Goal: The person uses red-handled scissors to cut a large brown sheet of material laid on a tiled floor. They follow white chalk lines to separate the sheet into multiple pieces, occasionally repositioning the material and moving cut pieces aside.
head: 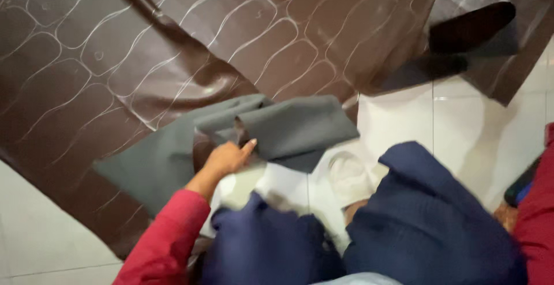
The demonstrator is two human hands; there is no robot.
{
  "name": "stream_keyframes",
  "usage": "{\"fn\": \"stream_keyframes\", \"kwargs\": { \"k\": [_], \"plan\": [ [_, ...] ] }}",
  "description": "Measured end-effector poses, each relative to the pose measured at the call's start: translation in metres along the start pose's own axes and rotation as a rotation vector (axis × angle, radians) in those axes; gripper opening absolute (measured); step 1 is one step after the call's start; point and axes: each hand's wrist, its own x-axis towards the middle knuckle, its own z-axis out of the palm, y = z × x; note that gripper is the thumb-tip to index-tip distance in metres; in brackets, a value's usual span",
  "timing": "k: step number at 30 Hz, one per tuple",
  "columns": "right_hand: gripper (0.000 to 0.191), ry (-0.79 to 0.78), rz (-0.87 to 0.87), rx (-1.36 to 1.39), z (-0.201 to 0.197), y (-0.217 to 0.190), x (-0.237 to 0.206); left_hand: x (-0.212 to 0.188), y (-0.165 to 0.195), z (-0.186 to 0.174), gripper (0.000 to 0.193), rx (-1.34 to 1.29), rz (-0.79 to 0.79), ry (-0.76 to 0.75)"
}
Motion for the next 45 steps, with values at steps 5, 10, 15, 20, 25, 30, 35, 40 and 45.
{"fn": "stream_keyframes", "kwargs": {
  "k": [5,10,15,20,25,30,35,40,45],
  "plan": [
    [0.061,-0.039,-0.009,0.141,0.006,-0.013,-0.041,-0.069,-0.04,-0.065,0.059,0.184,0.058,-0.084],
    [0.08,-0.479,-0.284,0.29,0.068,-0.068,-0.059,-0.12,-0.078,-0.099,0.054,0.082,-0.014,0.096],
    [0.051,-1.049,-0.209,0.528,0.161,-0.076,-0.098,-0.121,-0.028,-0.101,0.049,0.129,-0.086,0.237],
    [0.051,-1.37,-0.189,0.775,0.207,-0.025,-0.113,-0.083,0.103,-0.077,0.036,0.157,0.054,0.469],
    [0.051,-1.582,-0.171,0.895,0.208,0.034,-0.109,-0.014,0.235,-0.047,0.024,0.252,0.379,0.926],
    [0.051,-1.712,-0.183,0.86,0.191,0.063,-0.077,0.044,0.332,0.009,0.045,-0.002,0.336,0.768],
    [0.051,-1.801,-0.234,0.76,0.201,0.037,-0.051,0.061,0.35,0.068,0.046,0.017,0.258,0.876],
    [0.052,-1.813,-0.272,0.748,0.208,0.021,-0.05,0.056,0.353,0.095,0.033,-0.136,0.192,0.772],
    [0.052,-1.725,-0.23,0.828,0.219,0.019,-0.06,0.05,0.349,0.112,0.041,-0.099,0.183,0.85]
  ]
}}
